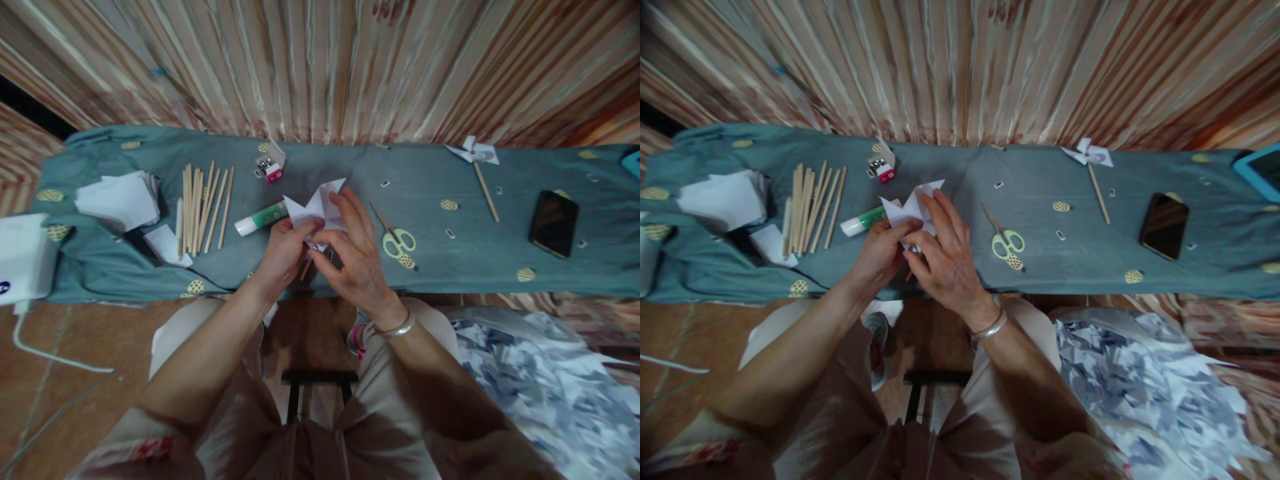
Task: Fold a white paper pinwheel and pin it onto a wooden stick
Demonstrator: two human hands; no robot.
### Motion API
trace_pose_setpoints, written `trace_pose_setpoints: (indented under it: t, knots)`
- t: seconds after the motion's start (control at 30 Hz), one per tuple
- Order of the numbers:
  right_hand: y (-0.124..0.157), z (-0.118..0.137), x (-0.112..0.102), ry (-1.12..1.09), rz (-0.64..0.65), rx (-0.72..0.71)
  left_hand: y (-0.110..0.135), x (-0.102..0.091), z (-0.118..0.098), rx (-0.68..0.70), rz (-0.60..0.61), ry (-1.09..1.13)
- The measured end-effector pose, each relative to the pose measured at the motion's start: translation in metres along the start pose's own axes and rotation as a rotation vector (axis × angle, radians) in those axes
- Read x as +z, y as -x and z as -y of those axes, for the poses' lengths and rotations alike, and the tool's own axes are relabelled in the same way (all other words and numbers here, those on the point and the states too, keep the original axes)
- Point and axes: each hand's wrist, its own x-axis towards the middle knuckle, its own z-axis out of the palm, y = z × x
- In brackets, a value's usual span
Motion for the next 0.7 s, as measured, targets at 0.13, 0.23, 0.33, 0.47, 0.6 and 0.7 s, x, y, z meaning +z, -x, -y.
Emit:
trace_pose_setpoints:
  t: [0.13, 0.23, 0.33, 0.47, 0.6, 0.7]
  knots:
    - [-0.001, -0.001, 0.001, -0.013, -0.028, 0.026, 0.002, 0.0, -0.001, -0.017, 0.007, 0.004]
    - [-0.001, -0.004, 0.001, -0.006, -0.056, 0.045, 0.003, 0.001, 0.0, -0.006, 0.007, 0.042]
    - [-0.002, -0.008, 0.0, 0.035, -0.097, 0.053, 0.002, 0.001, 0.0, -0.006, 0.014, 0.081]
    - [-0.002, -0.011, 0.0, 0.071, -0.132, 0.074, 0.002, 0.001, 0.002, -0.039, 0.02, 0.076]
    - [-0.001, -0.012, 0.0, 0.052, -0.146, 0.068, 0.003, 0.0, 0.003, -0.047, 0.025, 0.064]
    - [-0.001, -0.012, 0.0, 0.062, -0.159, 0.049, 0.003, 0.0, 0.003, -0.049, 0.026, 0.046]
